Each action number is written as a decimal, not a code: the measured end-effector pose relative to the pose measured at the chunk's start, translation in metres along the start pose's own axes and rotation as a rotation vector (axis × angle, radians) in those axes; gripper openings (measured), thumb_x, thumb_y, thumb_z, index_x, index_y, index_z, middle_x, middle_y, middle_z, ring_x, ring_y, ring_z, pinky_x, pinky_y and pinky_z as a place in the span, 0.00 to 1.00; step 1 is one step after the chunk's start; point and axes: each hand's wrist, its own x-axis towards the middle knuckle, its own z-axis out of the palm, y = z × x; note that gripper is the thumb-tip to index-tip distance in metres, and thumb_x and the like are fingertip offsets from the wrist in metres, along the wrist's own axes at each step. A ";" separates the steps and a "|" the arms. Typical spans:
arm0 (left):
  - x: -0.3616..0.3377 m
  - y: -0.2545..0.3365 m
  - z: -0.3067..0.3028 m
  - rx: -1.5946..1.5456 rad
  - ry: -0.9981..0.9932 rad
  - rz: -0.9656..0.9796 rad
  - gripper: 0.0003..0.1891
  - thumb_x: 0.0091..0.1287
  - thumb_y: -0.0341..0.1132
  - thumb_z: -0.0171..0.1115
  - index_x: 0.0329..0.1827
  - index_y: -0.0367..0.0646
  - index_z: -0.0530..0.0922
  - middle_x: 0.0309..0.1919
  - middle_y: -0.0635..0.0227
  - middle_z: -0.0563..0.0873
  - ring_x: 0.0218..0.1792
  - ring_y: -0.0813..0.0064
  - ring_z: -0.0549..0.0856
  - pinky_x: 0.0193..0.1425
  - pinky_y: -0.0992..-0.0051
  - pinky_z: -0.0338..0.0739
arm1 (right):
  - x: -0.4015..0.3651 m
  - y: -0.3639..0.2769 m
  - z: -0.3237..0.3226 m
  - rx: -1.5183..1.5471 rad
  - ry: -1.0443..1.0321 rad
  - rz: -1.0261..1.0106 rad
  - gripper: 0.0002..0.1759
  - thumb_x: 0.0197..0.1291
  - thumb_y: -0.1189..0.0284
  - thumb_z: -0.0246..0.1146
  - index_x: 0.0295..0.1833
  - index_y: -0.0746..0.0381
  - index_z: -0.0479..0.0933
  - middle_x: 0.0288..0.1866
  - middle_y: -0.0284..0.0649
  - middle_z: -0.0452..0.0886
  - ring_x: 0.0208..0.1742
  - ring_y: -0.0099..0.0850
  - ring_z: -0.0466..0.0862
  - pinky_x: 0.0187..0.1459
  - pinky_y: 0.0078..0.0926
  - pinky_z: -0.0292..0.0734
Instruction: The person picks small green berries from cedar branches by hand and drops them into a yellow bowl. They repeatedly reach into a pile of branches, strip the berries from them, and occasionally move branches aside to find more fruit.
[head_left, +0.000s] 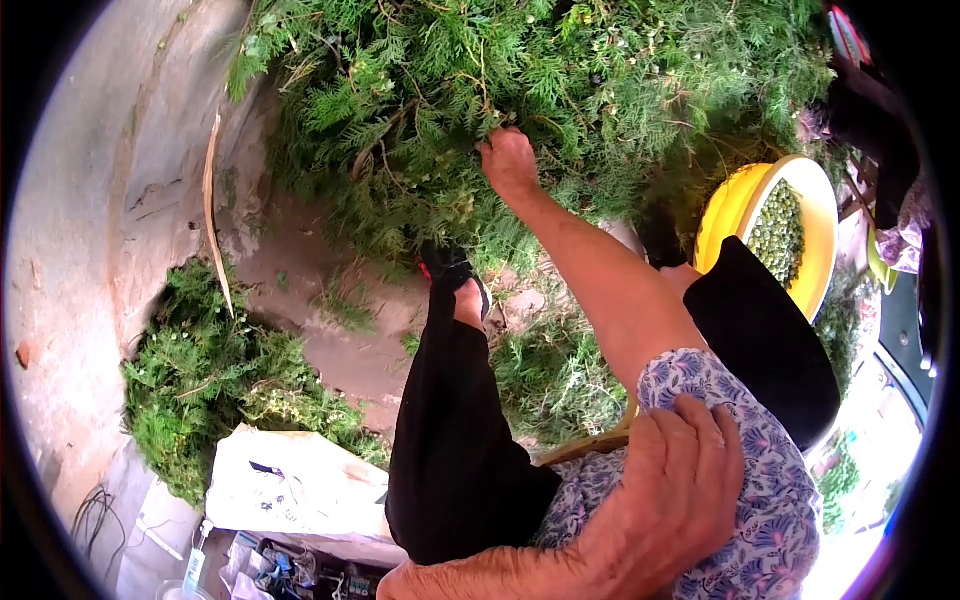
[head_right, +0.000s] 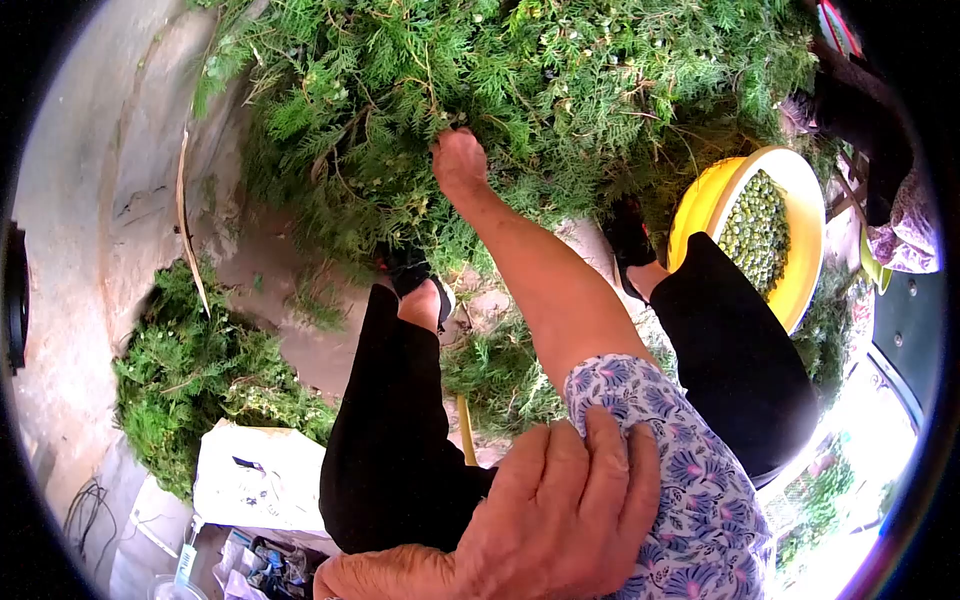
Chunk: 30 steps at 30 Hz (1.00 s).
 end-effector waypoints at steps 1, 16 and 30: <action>0.000 -0.001 -0.001 -0.010 0.005 -0.007 0.17 0.49 0.29 0.55 0.40 0.25 0.77 0.32 0.46 0.80 0.34 0.60 0.81 0.35 0.70 0.75 | 0.003 -0.002 -0.001 -0.067 -0.057 0.015 0.09 0.49 0.71 0.64 0.33 0.66 0.78 0.34 0.51 0.77 0.38 0.47 0.80 0.40 0.41 0.77; -0.009 0.012 0.025 0.071 0.150 -0.070 0.16 0.50 0.32 0.57 0.38 0.27 0.78 0.31 0.47 0.81 0.34 0.59 0.81 0.35 0.69 0.76 | -0.044 0.043 -0.062 1.420 -0.304 0.529 0.11 0.56 0.76 0.59 0.45 0.65 0.71 0.32 0.38 0.77 0.29 0.30 0.80 0.27 0.27 0.76; 0.002 0.001 -0.002 -0.025 -0.028 -0.024 0.16 0.51 0.29 0.57 0.40 0.26 0.77 0.32 0.46 0.81 0.35 0.59 0.81 0.35 0.68 0.77 | -0.034 0.022 0.010 0.043 -0.084 0.027 0.15 0.47 0.76 0.64 0.44 0.63 0.77 0.40 0.50 0.74 0.42 0.48 0.76 0.42 0.38 0.73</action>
